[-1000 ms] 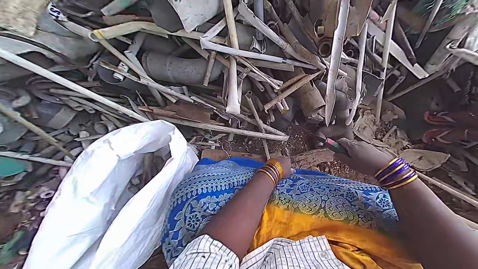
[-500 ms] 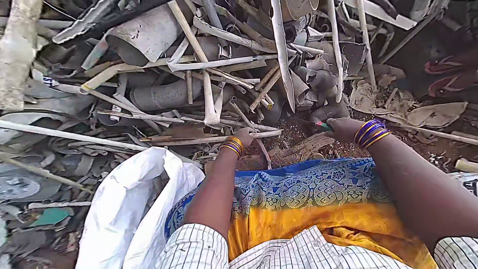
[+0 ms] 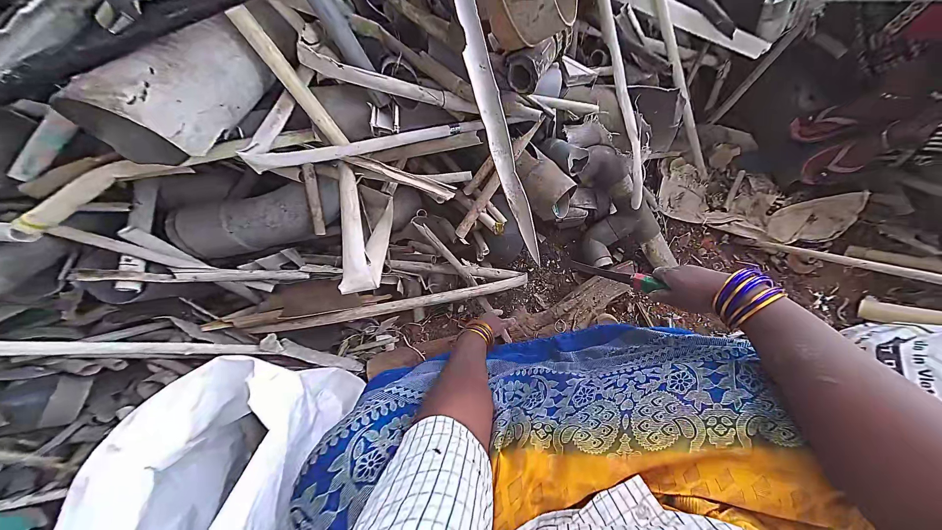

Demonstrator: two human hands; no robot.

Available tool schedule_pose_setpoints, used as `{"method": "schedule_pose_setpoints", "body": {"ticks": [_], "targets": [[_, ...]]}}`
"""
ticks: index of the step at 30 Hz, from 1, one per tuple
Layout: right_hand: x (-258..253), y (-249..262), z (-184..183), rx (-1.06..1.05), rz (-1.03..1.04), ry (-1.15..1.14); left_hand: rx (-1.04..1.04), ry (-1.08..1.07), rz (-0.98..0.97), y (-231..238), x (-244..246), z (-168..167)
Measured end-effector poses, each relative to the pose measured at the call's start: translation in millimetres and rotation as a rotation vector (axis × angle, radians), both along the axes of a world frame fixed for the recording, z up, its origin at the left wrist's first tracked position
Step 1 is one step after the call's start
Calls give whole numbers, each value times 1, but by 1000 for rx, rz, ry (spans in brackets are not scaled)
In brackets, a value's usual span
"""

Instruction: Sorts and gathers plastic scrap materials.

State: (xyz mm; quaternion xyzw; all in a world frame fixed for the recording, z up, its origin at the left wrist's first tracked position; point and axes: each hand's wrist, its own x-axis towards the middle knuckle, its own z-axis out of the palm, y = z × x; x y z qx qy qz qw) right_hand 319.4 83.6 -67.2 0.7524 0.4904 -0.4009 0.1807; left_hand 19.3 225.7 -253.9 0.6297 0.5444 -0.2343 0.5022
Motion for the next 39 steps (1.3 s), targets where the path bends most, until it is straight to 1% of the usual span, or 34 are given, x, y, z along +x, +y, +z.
{"method": "schedule_pose_setpoints", "body": {"ticks": [2, 3, 4, 6, 7, 8, 10, 13, 14, 16, 17, 20, 21, 22, 25, 27, 28, 30, 31, 32, 33, 35, 37, 39], "targets": [[3, -2, 3, 0, -12, 6, 50, -25, 85, 1, 13, 5], [4, -2, 4, 5, -16, 8, 80, -80, 170, 0, 23, 8], [6, -3, 4, 13, -14, 8, 104, -154, 284, 0, 34, 11], [8, -2, 6, 30, -7, 11, 121, -332, 605, -5, 60, 17], [10, -3, 7, 42, -12, 19, 130, -368, 749, -8, 71, 25], [10, -4, 10, 53, -18, 29, 150, -362, 840, -11, 80, 35], [11, -5, 16, 63, -31, 38, 188, -344, 882, -14, 86, 58], [9, -8, 27, 77, -40, 35, 254, -330, 825, -19, 85, 79], [8, -9, 33, 72, -34, 34, 261, -354, 827, -24, 86, 88], [5, -12, 46, 75, -28, 46, 253, -460, 800, -43, 96, 117], [4, -14, 50, 91, -26, 57, 255, -564, 749, -57, 102, 134], [4, -19, 51, 158, -45, 71, 219, -946, 508, -95, 106, 186], [4, -22, 53, 183, -84, 66, 197, -1015, 456, -106, 103, 197], [6, -26, 56, 211, -144, 59, 193, -1040, 421, -116, 100, 204], [11, -41, 61, 353, -408, 64, 290, -1005, 253, -136, 88, 215], [12, -51, 57, 502, -651, 146, 428, -959, 53, -144, 81, 226], [10, -56, 54, 601, -777, 231, 499, -933, -76, -147, 78, 232], [-4, -64, 51, 810, -1013, 521, 673, -886, -356, -155, 74, 235], [-12, -69, 56, 892, -1102, 691, 755, -839, -488, -159, 75, 235], [-20, -76, 66, 955, -1177, 839, 830, -745, -603, -165, 76, 235], [-29, -84, 75, 1010, -1242, 938, 912, -661, -688, -172, 79, 231], [-43, -99, 93, 1127, -1357, 1049, 1058, -618, -777, -179, 82, 216], [-52, -114, 110, 1237, -1444, 1141, 1101, -587, -803, -181, 84, 210], [-55, -128, 123, 1311, -1474, 1154, 1148, -530, -804, -177, 84, 206]]}}
